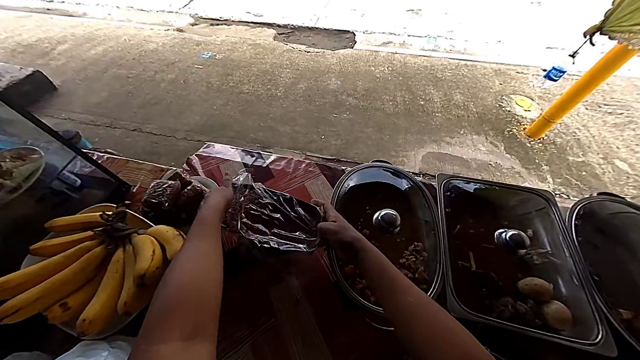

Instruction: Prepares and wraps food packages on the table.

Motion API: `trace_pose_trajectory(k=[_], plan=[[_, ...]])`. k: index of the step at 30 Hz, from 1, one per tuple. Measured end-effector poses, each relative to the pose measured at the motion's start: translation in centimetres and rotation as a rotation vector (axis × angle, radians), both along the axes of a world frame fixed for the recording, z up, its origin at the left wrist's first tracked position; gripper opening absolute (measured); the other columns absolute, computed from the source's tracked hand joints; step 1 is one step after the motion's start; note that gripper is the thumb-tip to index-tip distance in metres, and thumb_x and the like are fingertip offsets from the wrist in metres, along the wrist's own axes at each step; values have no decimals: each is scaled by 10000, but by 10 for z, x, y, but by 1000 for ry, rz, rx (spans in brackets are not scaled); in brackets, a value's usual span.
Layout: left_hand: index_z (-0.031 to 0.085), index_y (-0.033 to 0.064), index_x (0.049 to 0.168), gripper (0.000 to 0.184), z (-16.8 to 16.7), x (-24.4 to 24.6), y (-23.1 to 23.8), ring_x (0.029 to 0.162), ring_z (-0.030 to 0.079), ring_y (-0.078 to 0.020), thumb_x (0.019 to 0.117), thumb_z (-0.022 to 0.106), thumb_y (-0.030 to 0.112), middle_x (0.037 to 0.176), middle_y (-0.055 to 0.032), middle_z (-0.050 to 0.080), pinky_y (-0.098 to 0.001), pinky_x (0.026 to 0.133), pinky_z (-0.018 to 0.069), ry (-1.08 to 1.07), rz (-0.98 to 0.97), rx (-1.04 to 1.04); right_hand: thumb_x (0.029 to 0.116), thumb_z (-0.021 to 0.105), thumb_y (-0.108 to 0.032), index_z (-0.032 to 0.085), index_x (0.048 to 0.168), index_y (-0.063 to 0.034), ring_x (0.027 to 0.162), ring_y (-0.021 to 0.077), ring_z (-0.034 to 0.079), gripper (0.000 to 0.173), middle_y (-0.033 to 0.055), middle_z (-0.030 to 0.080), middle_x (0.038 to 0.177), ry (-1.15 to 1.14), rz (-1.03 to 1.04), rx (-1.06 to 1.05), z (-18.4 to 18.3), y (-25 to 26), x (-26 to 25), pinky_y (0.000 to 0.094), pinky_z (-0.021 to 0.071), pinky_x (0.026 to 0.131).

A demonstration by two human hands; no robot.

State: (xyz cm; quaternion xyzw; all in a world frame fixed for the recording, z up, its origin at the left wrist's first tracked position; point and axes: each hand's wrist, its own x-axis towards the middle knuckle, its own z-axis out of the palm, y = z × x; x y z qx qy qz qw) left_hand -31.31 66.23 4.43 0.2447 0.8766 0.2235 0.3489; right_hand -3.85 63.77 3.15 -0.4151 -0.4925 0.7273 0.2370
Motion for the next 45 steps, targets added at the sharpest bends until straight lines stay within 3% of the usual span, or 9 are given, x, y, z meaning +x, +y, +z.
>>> trace_pose_trajectory(k=[9,12,14,19,22,28,38,42,45], plan=[[444,-75,1464,866,34,13,-12,1401,443,-438,1064,146,632,1475,-338,457,-619,1121,352,55,-84,-46,931,432,60,147,1625,-116,1102,286,614,771,219,466,1432,-87,-262,-174,24,-48,-10,453,564,826],[457,-77,1454,866,29,10,-14,1408,434,-443,1068,116,619,1479,-341,453,-628,1124,340,39,-153,-56,935,422,57,56,1644,-125,1331,317,498,818,209,233,1640,-127,-263,-166,20,-63,-16,487,525,953],[464,-92,1438,865,24,8,-17,1409,430,-448,1072,111,606,1474,-350,453,-626,1128,332,27,-174,-64,939,425,53,79,1643,-114,1392,315,437,802,205,197,1660,-137,-278,-155,15,-67,-21,483,487,1004],[465,-108,1432,834,29,0,-21,1414,434,-441,1085,139,577,1471,-347,463,-611,1142,328,107,-146,-75,957,404,52,212,1613,-71,1337,280,481,694,206,326,1598,-79,-286,-136,3,-58,-38,445,478,1001],[446,-113,1447,828,36,-5,-17,1453,383,-437,1090,121,560,1510,-342,423,-598,1170,289,158,-117,-93,954,390,53,225,1614,-114,1176,277,559,701,202,415,1509,-28,-256,-173,-2,-45,-50,453,522,863],[403,-103,1479,838,46,-8,-20,1452,386,-425,1086,84,565,1524,-347,395,-591,1164,303,99,-22,-46,1009,361,-4,218,1617,-132,989,275,620,637,217,530,1326,-113,-150,-164,17,-21,-48,430,544,757],[417,-90,1471,844,40,4,-22,1427,407,-424,1079,109,591,1502,-339,422,-599,1139,324,-38,-43,17,992,408,3,392,1543,-160,845,239,610,575,166,593,1099,-202,-175,-124,28,6,-23,408,520,678],[407,-94,1477,845,36,4,-24,1433,405,-418,1078,106,588,1506,-338,418,-588,1148,316,-34,-57,-13,1012,387,-12,247,1609,-109,1099,307,611,621,235,505,1399,-235,-156,-99,23,-4,-25,468,541,839],[421,-103,1460,856,39,6,-24,1422,418,-420,1076,88,586,1493,-343,429,-588,1140,331,-21,-67,-27,1010,436,-32,136,1635,-67,1290,326,526,694,254,395,1539,-239,-179,-34,26,-9,-26,477,497,973]])
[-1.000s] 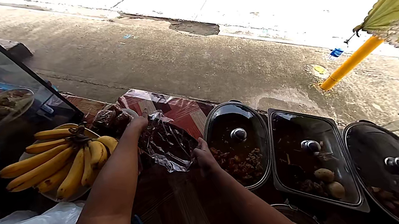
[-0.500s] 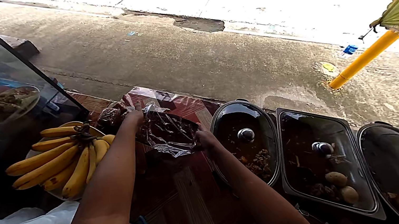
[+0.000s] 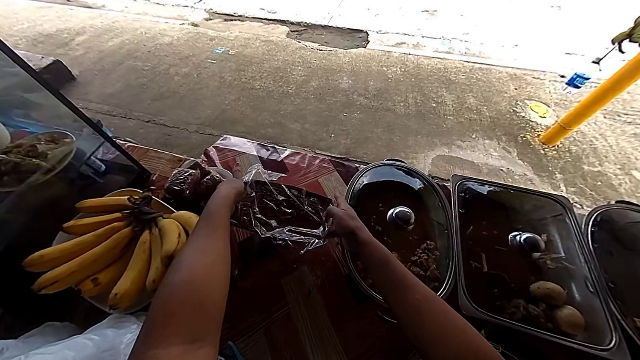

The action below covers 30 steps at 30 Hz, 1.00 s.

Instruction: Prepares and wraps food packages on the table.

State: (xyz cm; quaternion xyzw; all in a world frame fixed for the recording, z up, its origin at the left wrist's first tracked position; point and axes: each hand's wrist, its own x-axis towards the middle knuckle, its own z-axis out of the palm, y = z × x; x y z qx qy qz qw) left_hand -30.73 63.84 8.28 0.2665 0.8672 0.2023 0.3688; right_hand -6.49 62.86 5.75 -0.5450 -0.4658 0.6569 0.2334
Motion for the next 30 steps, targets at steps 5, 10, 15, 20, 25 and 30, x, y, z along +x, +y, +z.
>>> trace_pose_trajectory(k=[5,10,15,20,25,30], plan=[[563,-64,1341,638,7,-14,3,1352,486,-471,1111,306,472,1389,-328,540,-652,1096,353,313,-163,86,1044,558,-172,153,1616,26,1392,364,468,729,301,398,1551,-274,175,309,12,3,13,481,355,1159],[612,27,1343,524,20,-27,4,1351,472,-487,1046,541,453,1397,-300,545,-685,1080,350,442,-352,6,1027,599,-191,453,1505,-15,1232,362,592,530,245,572,1380,-474,262,438,9,19,25,519,454,1063],[643,107,1361,454,-2,-34,13,1388,442,-472,1065,515,427,1434,-261,547,-682,1112,317,316,-491,-1,987,659,-240,550,1398,-32,1118,320,653,474,179,689,1177,-568,361,360,4,29,28,525,481,1009],[655,-35,1162,242,-3,-29,13,1087,596,-356,998,663,143,1152,-247,644,-572,977,437,42,-342,298,973,659,-70,641,1215,37,934,247,655,265,192,684,1082,-323,244,353,-8,37,36,436,517,891],[568,-65,1174,231,19,-41,1,791,596,-173,1013,621,93,966,-161,619,-357,794,529,-155,-272,279,963,664,-8,644,1176,53,815,157,617,223,160,669,1024,-153,102,310,-8,43,37,321,522,775],[575,-46,1231,273,22,-56,-3,886,585,-279,1035,608,142,1071,-231,607,-473,848,494,0,-302,117,964,645,10,557,1300,48,755,182,601,349,169,648,990,-132,59,321,-10,39,31,347,524,720]])
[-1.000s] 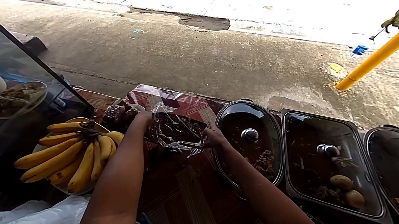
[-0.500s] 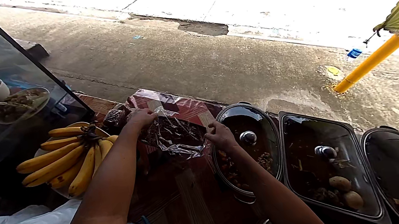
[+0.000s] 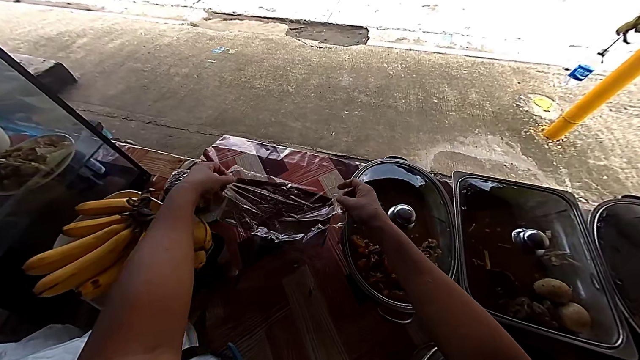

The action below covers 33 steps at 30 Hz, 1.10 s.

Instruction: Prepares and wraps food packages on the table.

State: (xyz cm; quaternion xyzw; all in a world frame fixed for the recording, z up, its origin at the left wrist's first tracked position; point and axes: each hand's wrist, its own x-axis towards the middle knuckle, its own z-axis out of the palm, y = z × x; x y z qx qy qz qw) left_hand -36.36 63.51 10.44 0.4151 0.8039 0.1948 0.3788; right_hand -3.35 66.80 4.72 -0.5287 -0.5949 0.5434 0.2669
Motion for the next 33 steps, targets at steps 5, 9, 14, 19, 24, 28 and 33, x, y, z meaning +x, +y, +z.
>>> trace_pose_trajectory(k=[5,9,14,19,24,28,33], plan=[[655,-26,1194,315,-12,-8,2,1146,609,-466,1049,586,246,1196,-300,643,-676,980,426,388,-150,-71,972,619,15,525,1359,36,762,200,603,398,152,637,936,-52,0,23,-5,-2,-6,376,531,759],[667,0,1179,325,-17,2,0,1195,597,-491,1054,571,284,1215,-296,652,-701,974,421,597,-190,-120,1004,573,-16,565,1335,26,843,252,645,334,167,667,989,-188,65,118,-10,2,-8,434,539,834],[642,-20,1207,300,-23,5,5,1223,567,-499,1031,604,220,1297,-303,591,-680,978,437,716,-168,-36,1061,486,-81,559,1386,-16,1047,357,669,339,218,681,1158,-345,97,163,-5,9,-6,546,513,948],[580,4,1376,352,-12,11,7,1315,490,-513,1044,509,99,1401,-297,535,-674,1030,408,769,-187,129,1041,473,-47,502,1468,-46,1206,407,616,428,241,590,1364,-521,38,279,11,3,-4,572,497,997],[558,88,1445,479,-12,4,22,1419,440,-402,972,622,42,1520,-176,498,-621,1143,332,468,-561,20,953,645,-101,610,1383,-18,1352,410,507,439,228,540,1461,-476,263,771,8,-21,-25,557,430,1085],[468,43,1513,432,-29,6,22,1468,389,-373,1106,427,178,1554,-212,449,-554,1207,255,209,-553,-30,1088,456,-400,417,1568,-113,1528,335,295,560,128,376,1632,-646,550,542,9,-22,-41,581,249,1200],[517,58,1484,484,-46,-3,23,1439,430,-405,1138,281,302,1499,-232,510,-607,1186,273,322,-419,-35,1119,382,-351,472,1515,-36,1374,362,515,514,208,555,1464,-501,353,366,-8,-4,-28,565,380,1129]])
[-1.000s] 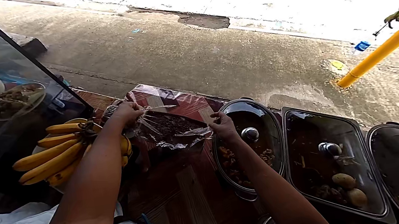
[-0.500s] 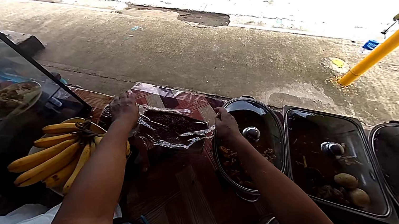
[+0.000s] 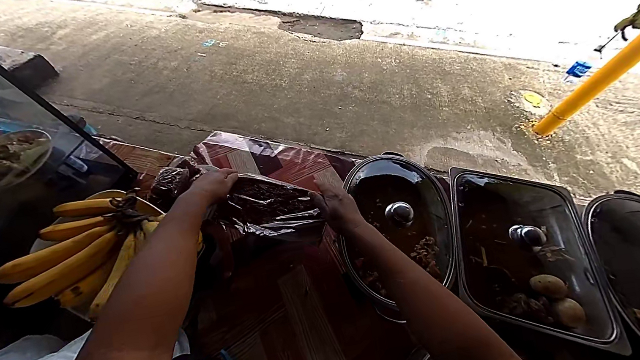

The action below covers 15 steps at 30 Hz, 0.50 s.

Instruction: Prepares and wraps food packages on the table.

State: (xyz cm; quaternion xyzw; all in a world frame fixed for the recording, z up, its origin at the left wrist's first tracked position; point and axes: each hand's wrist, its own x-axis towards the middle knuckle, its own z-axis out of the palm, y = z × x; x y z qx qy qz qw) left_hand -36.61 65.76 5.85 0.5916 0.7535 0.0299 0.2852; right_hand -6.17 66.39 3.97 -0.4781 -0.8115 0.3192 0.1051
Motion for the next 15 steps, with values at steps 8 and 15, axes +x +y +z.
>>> trace_pose_trajectory(k=[8,15], plan=[[603,-119,1264,744,5,2,4,1312,520,-487,1117,183,477,1329,-357,574,-676,1083,348,63,173,-168,1106,230,-525,675,1110,-22,1245,372,572,671,201,681,1182,-295,17,-82,13,10,-2,603,390,1000],[581,-89,1331,851,21,11,-6,1364,488,-473,1078,124,582,1399,-329,548,-688,1092,341,235,230,-276,1076,213,-609,520,1495,-94,1554,379,211,732,173,372,1625,-314,-89,-68,9,14,6,672,202,1178]])
